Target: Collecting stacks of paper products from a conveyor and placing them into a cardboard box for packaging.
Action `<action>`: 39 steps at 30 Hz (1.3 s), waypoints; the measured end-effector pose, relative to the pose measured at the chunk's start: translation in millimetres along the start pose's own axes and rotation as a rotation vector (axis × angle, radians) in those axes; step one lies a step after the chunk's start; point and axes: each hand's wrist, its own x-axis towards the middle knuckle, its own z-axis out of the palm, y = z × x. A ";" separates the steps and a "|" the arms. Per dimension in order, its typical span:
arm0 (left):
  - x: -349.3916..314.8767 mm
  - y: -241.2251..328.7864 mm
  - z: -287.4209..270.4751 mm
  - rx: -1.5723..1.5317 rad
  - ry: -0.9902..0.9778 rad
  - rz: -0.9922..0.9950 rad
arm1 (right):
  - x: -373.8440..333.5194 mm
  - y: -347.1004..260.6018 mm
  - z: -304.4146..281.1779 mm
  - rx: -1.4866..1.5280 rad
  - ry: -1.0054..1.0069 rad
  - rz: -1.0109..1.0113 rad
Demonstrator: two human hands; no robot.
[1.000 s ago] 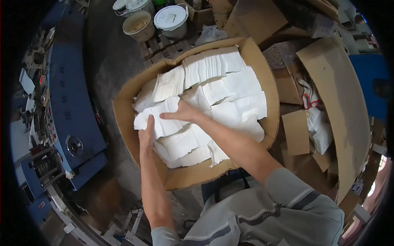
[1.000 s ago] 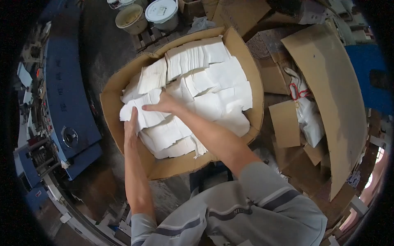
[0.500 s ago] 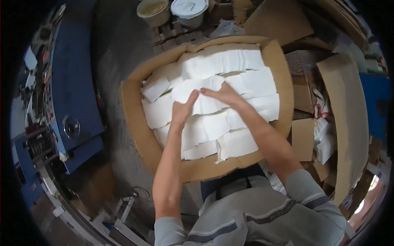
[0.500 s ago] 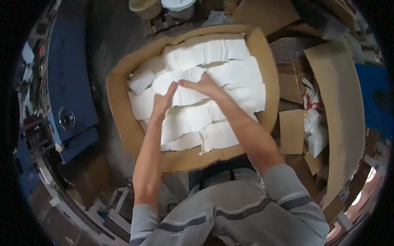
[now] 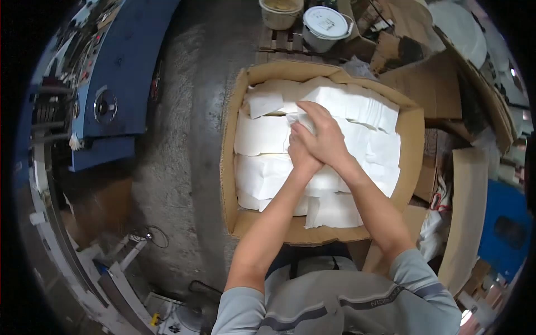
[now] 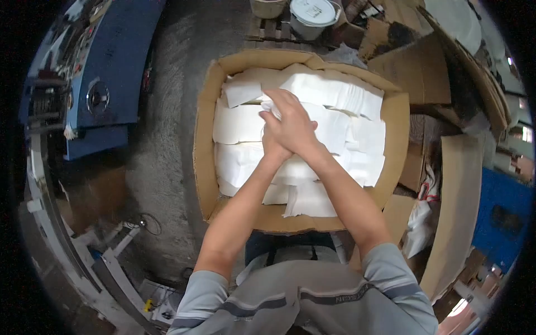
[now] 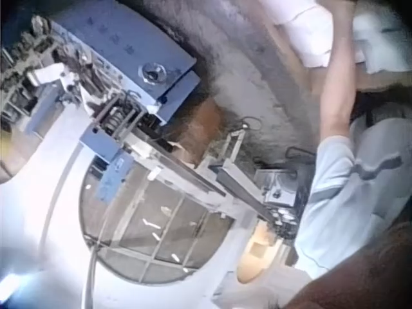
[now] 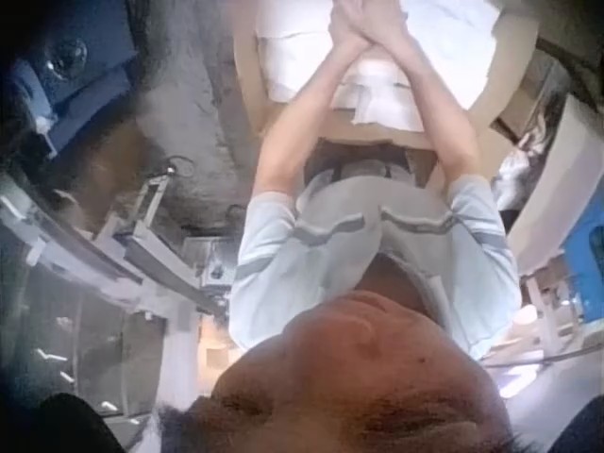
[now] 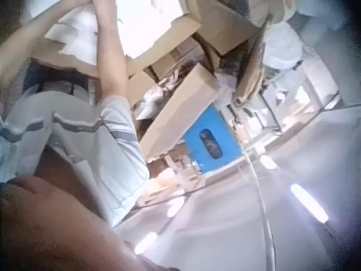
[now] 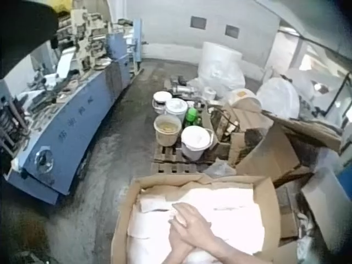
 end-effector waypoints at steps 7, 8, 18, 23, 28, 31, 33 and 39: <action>42.8 -48.8 -72.2 1.307 -0.246 0.699 | 12.7 13.2 56.7 -0.361 -0.352 -0.149; 47.7 -57.3 -97.9 0.615 -0.197 0.380 | 16.2 2.2 73.1 -0.327 -0.355 -0.186; -5.9 68.0 -57.3 0.992 -0.392 0.185 | -17.5 50.5 29.6 -0.326 -0.068 -0.205; 11.9 7.8 -61.4 1.278 -0.293 0.259 | -11.4 73.0 43.0 -0.352 -0.051 -0.189; 18.6 60.5 -67.8 1.184 -0.266 0.068 | -16.9 81.6 30.6 -0.343 -0.031 -0.163; 55.7 98.0 -78.1 0.691 -0.040 0.049 | -16.3 79.1 30.2 -0.342 -0.008 -0.149; 78.2 97.5 -66.4 0.805 -0.031 0.062 | -15.0 75.3 28.5 -0.326 -0.020 -0.149; 105.2 63.4 61.3 0.870 -0.339 -0.155 | -24.2 69.3 0.1 -0.295 0.000 0.021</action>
